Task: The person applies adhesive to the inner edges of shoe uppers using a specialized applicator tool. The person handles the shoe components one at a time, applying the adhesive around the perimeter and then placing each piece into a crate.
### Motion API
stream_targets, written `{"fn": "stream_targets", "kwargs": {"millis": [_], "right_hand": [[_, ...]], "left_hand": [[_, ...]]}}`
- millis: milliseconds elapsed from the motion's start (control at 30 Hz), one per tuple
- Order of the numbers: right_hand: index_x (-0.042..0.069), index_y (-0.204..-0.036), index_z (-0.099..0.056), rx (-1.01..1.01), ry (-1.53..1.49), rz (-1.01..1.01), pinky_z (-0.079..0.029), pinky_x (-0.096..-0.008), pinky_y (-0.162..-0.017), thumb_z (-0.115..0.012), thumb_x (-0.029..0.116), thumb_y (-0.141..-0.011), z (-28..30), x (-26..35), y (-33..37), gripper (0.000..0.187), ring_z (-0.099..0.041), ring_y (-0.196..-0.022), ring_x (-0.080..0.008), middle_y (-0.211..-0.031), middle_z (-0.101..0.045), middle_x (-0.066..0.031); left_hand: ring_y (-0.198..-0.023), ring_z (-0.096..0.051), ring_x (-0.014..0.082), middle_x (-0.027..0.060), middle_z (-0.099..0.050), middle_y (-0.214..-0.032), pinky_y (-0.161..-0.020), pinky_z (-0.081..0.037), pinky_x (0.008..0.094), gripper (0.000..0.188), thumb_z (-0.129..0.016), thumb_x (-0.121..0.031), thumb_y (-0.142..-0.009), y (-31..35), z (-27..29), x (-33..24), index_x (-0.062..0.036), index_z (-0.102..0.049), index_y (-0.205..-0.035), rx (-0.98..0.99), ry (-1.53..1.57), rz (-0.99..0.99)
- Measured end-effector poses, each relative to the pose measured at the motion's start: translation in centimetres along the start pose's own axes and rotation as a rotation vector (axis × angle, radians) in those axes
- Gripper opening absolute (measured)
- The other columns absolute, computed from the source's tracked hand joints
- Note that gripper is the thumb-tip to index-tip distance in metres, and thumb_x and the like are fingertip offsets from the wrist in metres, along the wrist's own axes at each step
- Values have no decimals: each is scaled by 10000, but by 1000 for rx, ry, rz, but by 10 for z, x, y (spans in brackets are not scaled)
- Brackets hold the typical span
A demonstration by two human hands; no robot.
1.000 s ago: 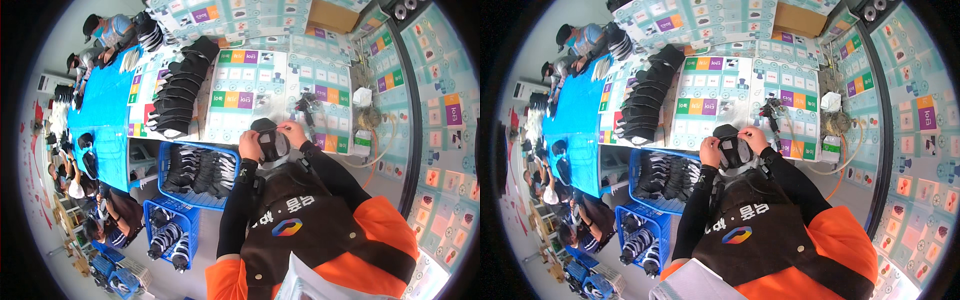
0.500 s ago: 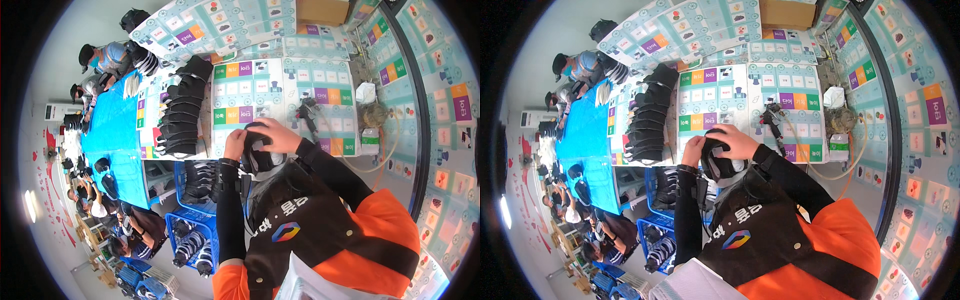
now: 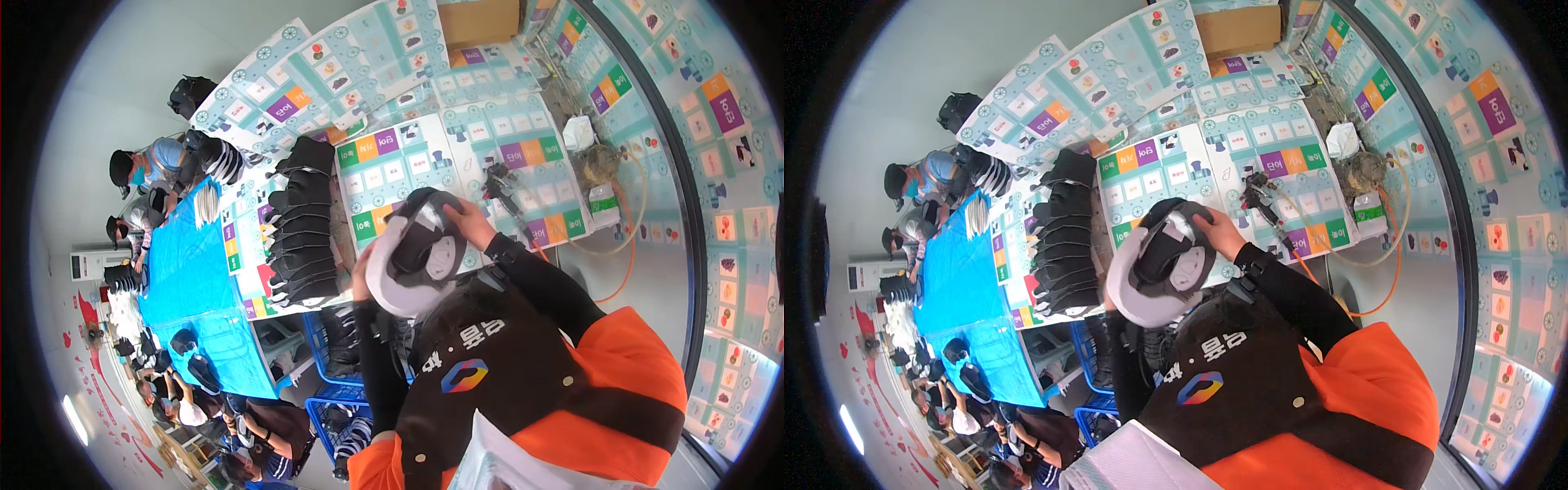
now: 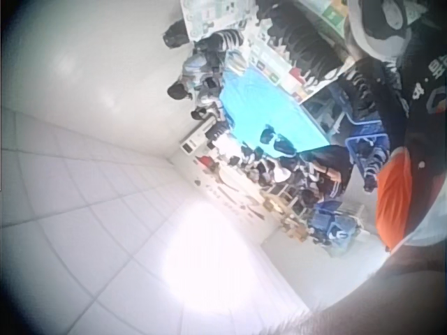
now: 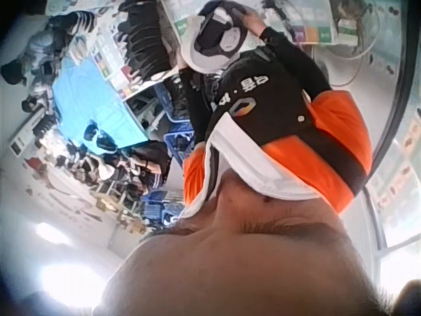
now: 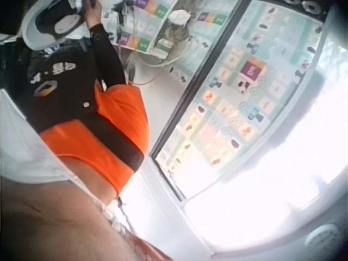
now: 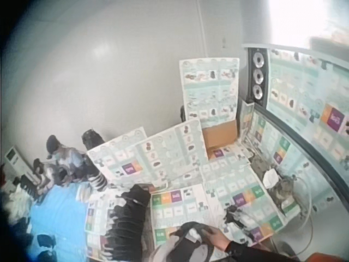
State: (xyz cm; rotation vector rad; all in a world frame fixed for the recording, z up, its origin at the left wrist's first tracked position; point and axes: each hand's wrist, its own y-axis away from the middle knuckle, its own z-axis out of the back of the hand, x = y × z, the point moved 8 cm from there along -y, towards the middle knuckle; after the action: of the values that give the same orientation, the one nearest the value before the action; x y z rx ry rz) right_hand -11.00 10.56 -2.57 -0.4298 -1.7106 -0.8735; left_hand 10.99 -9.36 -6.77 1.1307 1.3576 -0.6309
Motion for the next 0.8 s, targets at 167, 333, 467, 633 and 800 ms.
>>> {"fn": "stream_targets", "kwargs": {"millis": [167,333,467,633,800], "right_hand": [[-12,-1336,-595,70,-133,-16,-511,-279,-883,-537,185,-1066,4,-8,3,339,-608,-1008,-100,-1153,-688,-43],[-9,-1303,-617,-82,1,108,-511,-291,-888,-558,191,-1052,34,0,4,325,-640,-997,-137,-1112,-716,-94],[-9,-1250,-640,-270,95,177,-515,-324,-846,-599,210,-1029,55,-6,-10,313,-664,-938,-173,-1053,-733,-131],[-3,-1247,-631,-233,-42,102,-520,-311,-718,-579,225,-1044,56,-45,-18,310,-639,-821,-138,-996,-718,-75],[63,-1294,-604,-151,-536,-114,-525,-293,-652,-553,274,-1067,50,-117,-28,314,-628,-780,-99,-961,-691,1]], "left_hand": [[-1319,-530,236,122,-563,-1428,-1129,-379,371,594,-357,-470,-1104,7,-101,-16,-19,-456,-1477,88,37,64],[-1324,-525,238,119,-559,-1433,-1131,-374,376,597,-360,-476,-1102,-7,-115,-36,-22,-457,-1478,33,237,56],[-1327,-521,240,116,-555,-1438,-1131,-370,379,600,-363,-480,-1101,-26,-73,-47,-24,-457,-1479,-219,434,-1],[-1332,-516,242,113,-551,-1443,-1133,-366,383,603,-367,-486,-1099,-18,-49,-42,-28,-457,-1480,-490,480,-11],[-1351,-492,261,97,-500,-1492,-1090,-395,389,692,-329,-588,-1072,17,-87,-106,-41,-453,-1476,-389,232,-1]]}}
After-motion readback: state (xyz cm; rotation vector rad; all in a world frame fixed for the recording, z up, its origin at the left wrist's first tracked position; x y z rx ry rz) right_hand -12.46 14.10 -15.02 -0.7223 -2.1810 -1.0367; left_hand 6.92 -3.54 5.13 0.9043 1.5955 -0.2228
